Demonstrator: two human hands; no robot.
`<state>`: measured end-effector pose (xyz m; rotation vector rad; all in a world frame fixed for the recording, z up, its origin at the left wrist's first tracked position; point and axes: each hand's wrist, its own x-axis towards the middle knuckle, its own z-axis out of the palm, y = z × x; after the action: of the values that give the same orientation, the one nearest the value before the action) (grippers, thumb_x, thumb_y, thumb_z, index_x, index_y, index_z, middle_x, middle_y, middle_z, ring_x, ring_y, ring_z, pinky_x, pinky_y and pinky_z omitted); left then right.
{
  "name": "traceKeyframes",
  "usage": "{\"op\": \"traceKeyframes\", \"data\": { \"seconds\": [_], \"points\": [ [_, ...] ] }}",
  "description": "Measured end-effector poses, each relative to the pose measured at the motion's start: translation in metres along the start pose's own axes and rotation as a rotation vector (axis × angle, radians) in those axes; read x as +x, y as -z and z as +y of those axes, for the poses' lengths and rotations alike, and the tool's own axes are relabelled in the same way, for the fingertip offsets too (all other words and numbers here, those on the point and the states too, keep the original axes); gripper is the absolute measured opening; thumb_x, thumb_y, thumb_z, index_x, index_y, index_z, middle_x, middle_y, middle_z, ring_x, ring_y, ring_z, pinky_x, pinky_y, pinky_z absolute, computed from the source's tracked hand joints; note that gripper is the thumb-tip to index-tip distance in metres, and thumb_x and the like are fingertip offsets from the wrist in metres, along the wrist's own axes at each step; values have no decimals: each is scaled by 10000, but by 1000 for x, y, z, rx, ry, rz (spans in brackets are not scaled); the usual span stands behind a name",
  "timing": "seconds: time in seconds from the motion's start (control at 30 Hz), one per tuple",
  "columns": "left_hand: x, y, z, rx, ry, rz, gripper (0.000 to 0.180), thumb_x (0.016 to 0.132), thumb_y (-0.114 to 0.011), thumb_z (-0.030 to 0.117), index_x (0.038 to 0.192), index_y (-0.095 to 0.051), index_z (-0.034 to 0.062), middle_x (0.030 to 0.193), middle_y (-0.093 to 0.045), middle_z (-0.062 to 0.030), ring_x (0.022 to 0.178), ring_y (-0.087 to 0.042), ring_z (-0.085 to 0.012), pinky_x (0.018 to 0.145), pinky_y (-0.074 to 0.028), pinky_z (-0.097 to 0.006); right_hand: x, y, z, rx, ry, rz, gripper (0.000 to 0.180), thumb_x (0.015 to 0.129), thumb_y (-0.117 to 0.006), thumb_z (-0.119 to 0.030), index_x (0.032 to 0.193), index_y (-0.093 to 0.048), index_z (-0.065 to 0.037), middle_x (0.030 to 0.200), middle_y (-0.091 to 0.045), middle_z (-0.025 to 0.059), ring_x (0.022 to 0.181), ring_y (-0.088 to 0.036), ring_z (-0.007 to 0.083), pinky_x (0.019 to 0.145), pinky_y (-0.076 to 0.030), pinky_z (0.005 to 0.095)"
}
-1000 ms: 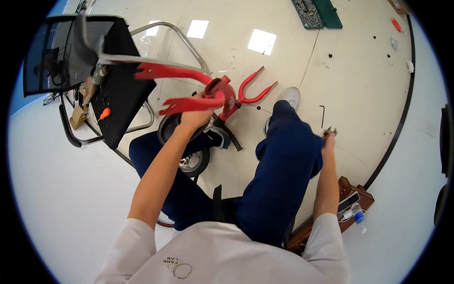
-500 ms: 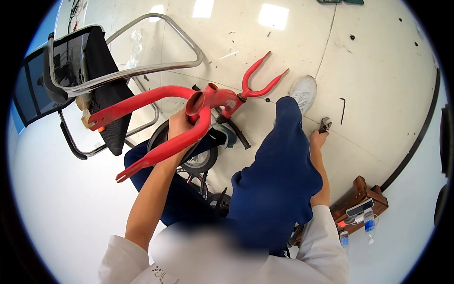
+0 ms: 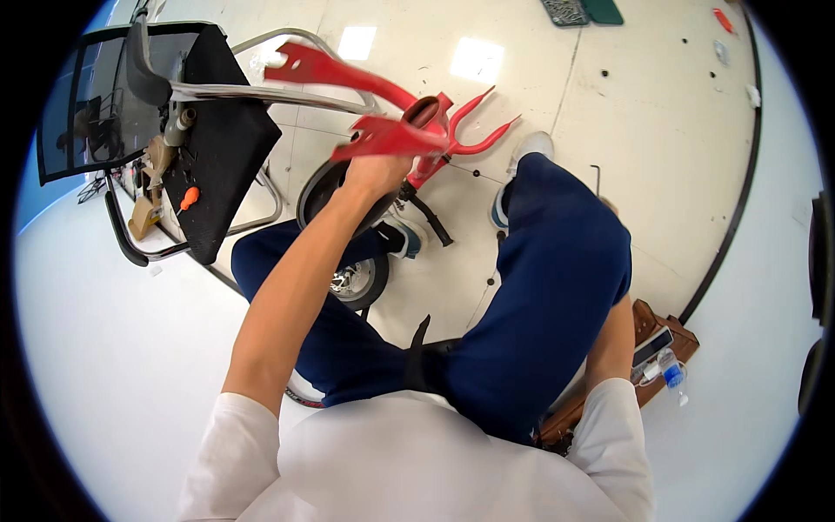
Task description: The person assembles a scooter by attaching wheels to the frame using a wrench and pliers. They install the rear wheel, then the front wheel, and finally attach the handlebars to the stem.
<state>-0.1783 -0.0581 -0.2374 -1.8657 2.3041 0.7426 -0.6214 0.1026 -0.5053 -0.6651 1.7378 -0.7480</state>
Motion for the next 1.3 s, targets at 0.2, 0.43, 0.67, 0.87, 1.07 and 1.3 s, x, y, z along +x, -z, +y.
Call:
{"op": "traceKeyframes", "data": {
  "seconds": [0.2,0.43,0.67,0.87,1.07,1.3],
  "points": [
    [-31,80,36,-371,-170,237,378,804,-747,228,1124,-648,53,1026,-677,-186,959,-652,-348,831,-514,-397,-101,23,-259,34,99,-37,398,948,-563,-280,1234,-586,-4,1127,-658,123,1029,-628,222,885,-504,352],
    [-85,232,80,-188,-31,229,456,759,-770,428,960,-724,21,795,-710,-158,775,-702,-299,773,-541,-376,-194,-91,-427,-373,825,-274,878,701,-840,-417,1360,-462,24,1156,-634,186,1148,-597,277,970,-473,353],
    [-150,314,118,-150,-214,314,452,791,-762,404,941,-698,-17,650,-652,-80,571,-658,-165,582,-542,-286,-215,-224,-464,162,1066,143,496,600,-877,-231,953,-632,16,796,-685,98,716,-652,177,674,-522,326],
    [-265,408,153,-41,-431,784,465,891,-630,440,1009,-703,-3,817,-707,-145,724,-684,-248,712,-536,-334,-236,-257,-501,418,838,89,254,664,-760,-140,802,-630,30,685,-659,98,589,-627,195,552,-495,331],
    [-349,341,21,-349,-221,1043,276,919,-655,274,1037,-662,24,939,-686,-50,852,-645,-121,789,-499,-263,-260,-280,-515,601,295,-202,207,744,-671,-135,861,-574,5,697,-582,99,595,-582,218,560,-507,352],
    [-328,152,-44,-774,312,956,836,844,-710,443,1364,-376,-121,1309,-454,-303,1254,-470,-356,1072,-363,-408,-247,-325,-461,716,-13,-401,183,763,-612,-166,829,-490,-47,716,-513,89,635,-541,210,547,-463,342]
  ]
}}
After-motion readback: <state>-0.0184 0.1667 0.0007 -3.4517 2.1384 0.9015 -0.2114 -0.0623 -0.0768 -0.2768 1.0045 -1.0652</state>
